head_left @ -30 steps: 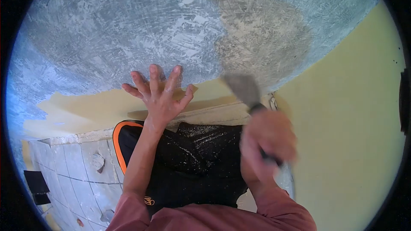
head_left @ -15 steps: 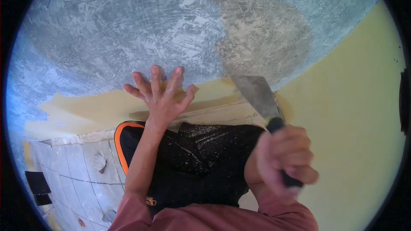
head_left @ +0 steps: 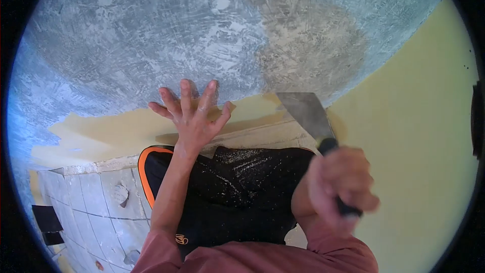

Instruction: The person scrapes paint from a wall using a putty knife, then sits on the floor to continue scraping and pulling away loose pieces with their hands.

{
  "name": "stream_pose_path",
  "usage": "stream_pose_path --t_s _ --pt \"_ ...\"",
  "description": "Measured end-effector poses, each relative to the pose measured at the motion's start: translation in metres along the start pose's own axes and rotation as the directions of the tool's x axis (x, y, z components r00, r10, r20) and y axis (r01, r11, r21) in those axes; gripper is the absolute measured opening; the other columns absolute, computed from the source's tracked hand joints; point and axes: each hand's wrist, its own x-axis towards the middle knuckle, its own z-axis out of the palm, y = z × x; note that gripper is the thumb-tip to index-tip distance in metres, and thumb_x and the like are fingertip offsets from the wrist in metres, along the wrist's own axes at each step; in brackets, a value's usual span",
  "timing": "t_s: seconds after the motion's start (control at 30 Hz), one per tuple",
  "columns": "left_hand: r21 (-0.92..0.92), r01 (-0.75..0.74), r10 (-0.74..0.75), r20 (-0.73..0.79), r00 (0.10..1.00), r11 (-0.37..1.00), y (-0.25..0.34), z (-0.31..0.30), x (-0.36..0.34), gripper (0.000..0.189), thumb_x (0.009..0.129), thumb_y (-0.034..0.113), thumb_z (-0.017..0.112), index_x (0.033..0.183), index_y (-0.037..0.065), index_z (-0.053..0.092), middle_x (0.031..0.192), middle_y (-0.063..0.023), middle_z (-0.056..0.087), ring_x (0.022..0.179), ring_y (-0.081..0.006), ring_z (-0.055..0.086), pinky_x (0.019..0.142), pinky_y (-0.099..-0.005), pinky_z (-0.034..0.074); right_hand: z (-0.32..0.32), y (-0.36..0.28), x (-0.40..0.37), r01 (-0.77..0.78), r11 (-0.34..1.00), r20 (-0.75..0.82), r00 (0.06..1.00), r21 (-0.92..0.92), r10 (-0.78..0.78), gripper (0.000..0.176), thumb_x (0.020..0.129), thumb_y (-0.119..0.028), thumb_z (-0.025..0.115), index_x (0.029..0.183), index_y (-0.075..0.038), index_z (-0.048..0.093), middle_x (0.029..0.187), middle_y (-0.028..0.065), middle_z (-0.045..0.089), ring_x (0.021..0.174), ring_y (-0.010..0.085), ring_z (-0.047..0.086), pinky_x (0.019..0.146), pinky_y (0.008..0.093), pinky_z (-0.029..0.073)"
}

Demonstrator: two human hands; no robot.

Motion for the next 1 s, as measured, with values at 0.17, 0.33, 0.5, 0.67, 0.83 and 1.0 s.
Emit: stream_pose_path --t_s 0.17,0.33,0.5,0.67,0.83,1.0 --pt "-0.026 0.003 -0.003 0.001 1.0 1.0 0.003 -0.001 -0.003 0.052 0.071 0.048 0.062 0.12 0.029 0.055 0.147 -0.0085 0.016 0.134 -0.0406 -0.003 0.101 -0.0589 -0.012 -0.003 0.004 -0.01 -0.096 0.954 0.101 0.986 -0.285 0.13 0.038 0.088 -0.045 0.039 0.078 -0.008 0.042 0.055 -0.0002 0.043 0.04 0.0112 0.041 0.038 0.0253 0.033" --pt "-0.014 0.01 -0.01 0.001 1.0 1.0 0.002 -0.001 -0.003 0.054 0.071 0.048 0.062 0.121 0.029 0.054 0.147 -0.0082 0.016 0.134 -0.0405 -0.003 0.102 -0.0589 -0.011 0.001 -0.006 0.002 0.163 0.968 -0.148 0.98 0.191 -0.136 0.039 0.087 -0.045 0.041 0.078 -0.007 0.043 0.057 0.0009 0.044 0.041 0.0114 0.041 0.037 0.0261 0.032" --pt "-0.013 -0.003 0.003 -0.006 1.0 1.0 0.002 -0.001 -0.002 0.055 0.071 0.048 0.063 0.121 0.03 0.053 0.147 -0.0082 0.016 0.134 -0.0405 -0.002 0.102 -0.0587 -0.011 -0.001 0.003 -0.001 -0.041 0.999 0.002 0.999 -0.003 0.041 0.038 0.086 -0.045 0.044 0.076 -0.008 0.041 0.058 -0.0011 0.045 0.041 0.0094 0.039 0.038 0.0245 0.033" --pt "-0.011 0.001 -0.001 -0.01 1.0 1.0 0.003 -0.001 -0.002 0.054 0.072 0.049 0.062 0.122 0.03 0.053 0.147 -0.008 0.016 0.134 -0.0404 -0.002 0.102 -0.0584 -0.012 -0.001 0.002 -0.017 0.212 0.965 -0.181 0.966 0.155 -0.183 0.015 0.079 -0.02 0.055 0.073 -0.01 0.045 0.064 0.0064 0.056 0.049 0.0204 0.055 0.049 0.0323 0.048" --pt "0.003 -0.029 0.029 0.001 1.0 1.0 0.001 0.0 0.0 0.061 0.069 0.048 0.065 0.124 0.026 0.05 0.147 -0.011 0.013 0.134 -0.0418 -0.004 0.101 -0.0596 -0.011 0.005 -0.013 0.002 -0.014 0.971 -0.115 0.992 0.238 0.043 0.026 0.081 -0.03 0.051 0.07 -0.008 0.042 0.054 0.0041 0.047 0.038 0.015 0.044 0.037 0.0294 0.039" --pt "-0.013 0.005 -0.005 0.001 1.0 1.0 0.004 -0.001 -0.001 0.053 0.072 0.049 0.062 0.12 0.029 0.054 0.147 -0.0079 0.016 0.135 -0.0401 -0.002 0.102 -0.0581 -0.012 0.025 0.007 -0.011 -0.138 0.989 -0.023 0.99 0.048 0.139 0.032 0.084 -0.035 0.046 0.069 -0.009 0.036 0.052 0.0005 0.041 0.036 0.0073 0.037 0.033 0.0209 0.031"
